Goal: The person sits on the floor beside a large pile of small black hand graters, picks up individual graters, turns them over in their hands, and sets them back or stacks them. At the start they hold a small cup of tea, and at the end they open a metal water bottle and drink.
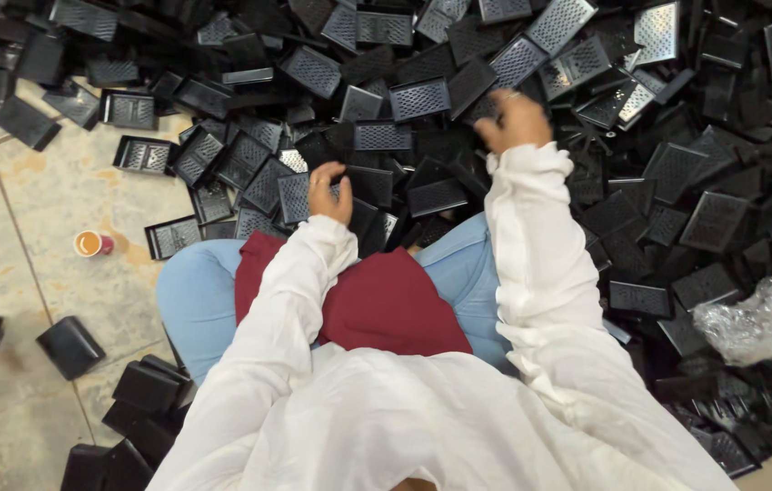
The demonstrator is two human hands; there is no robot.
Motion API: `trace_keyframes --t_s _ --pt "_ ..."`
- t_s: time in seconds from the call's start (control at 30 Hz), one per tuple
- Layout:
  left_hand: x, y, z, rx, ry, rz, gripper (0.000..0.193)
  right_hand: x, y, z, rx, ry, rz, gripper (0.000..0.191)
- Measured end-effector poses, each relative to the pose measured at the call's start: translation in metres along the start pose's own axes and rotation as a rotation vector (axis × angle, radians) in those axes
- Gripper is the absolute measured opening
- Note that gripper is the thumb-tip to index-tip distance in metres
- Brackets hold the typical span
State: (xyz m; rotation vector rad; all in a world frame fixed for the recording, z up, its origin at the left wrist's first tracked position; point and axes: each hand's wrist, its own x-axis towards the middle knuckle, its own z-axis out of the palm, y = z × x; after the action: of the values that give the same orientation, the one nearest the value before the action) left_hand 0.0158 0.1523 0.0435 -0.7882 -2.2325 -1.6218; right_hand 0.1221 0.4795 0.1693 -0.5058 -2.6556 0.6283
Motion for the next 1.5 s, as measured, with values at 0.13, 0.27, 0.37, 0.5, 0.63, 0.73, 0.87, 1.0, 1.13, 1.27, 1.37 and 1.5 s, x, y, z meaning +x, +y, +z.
trace_keyframes --t_s 0.13,0.27,0.37,0.5,0.63,0.73,0.87,1.0,1.13,1.27,1.37,1.5 --pt "-0.016 0.001 -0.007 0.009 -0.025 -0.047 0.018 0.017 0.043 -0.011 0.013 0.066 0.339 0.044" --pt "-0.013 0.009 -0.008 -0.009 -0.038 -0.062 0.017 0.027 0.031 -0.001 -0.002 0.057 0.358 0.057" --pt "-0.009 0.018 -0.008 0.015 -0.041 -0.031 0.016 0.03 0.011 0.011 -0.041 0.0 0.385 0.082" --pt "-0.01 0.025 -0.012 -0.015 -0.08 -0.033 0.017 0.035 -0.002 0.02 0.09 0.044 0.447 0.089" --pt "-0.015 0.021 -0.014 -0.062 -0.033 -0.075 0.016 0.033 0.002 0.01 0.229 0.027 0.413 0.055" --pt "-0.021 0.016 -0.017 -0.474 -0.02 -0.397 0.022 0.01 -0.009 -0.003 0.395 0.12 0.245 0.038" --pt "-0.035 0.02 -0.032 -0.943 -0.173 -0.999 0.038 -0.052 -0.072 0.002 0.223 0.182 -0.117 0.026" --pt "-0.044 0.031 -0.051 -1.328 -0.303 -1.394 0.052 -0.129 -0.172 0.042 0.307 -0.094 -0.475 0.025" --pt "-0.04 0.02 -0.072 -1.517 -0.099 -1.27 0.033 -0.142 -0.214 0.059 0.353 -0.282 -0.818 0.035" --pt "-0.028 -0.002 -0.088 -1.593 0.108 -1.07 0.031 -0.063 -0.179 0.071 0.321 -0.064 -0.564 0.024" --pt "-0.022 -0.006 -0.091 -1.514 0.227 -1.024 0.033 -0.017 -0.143 0.094 -0.116 -0.007 -0.518 0.038" --pt "-0.017 0.002 -0.092 -1.584 0.236 -1.041 0.023 -0.004 -0.126 0.122 -0.358 0.026 -0.493 0.036"
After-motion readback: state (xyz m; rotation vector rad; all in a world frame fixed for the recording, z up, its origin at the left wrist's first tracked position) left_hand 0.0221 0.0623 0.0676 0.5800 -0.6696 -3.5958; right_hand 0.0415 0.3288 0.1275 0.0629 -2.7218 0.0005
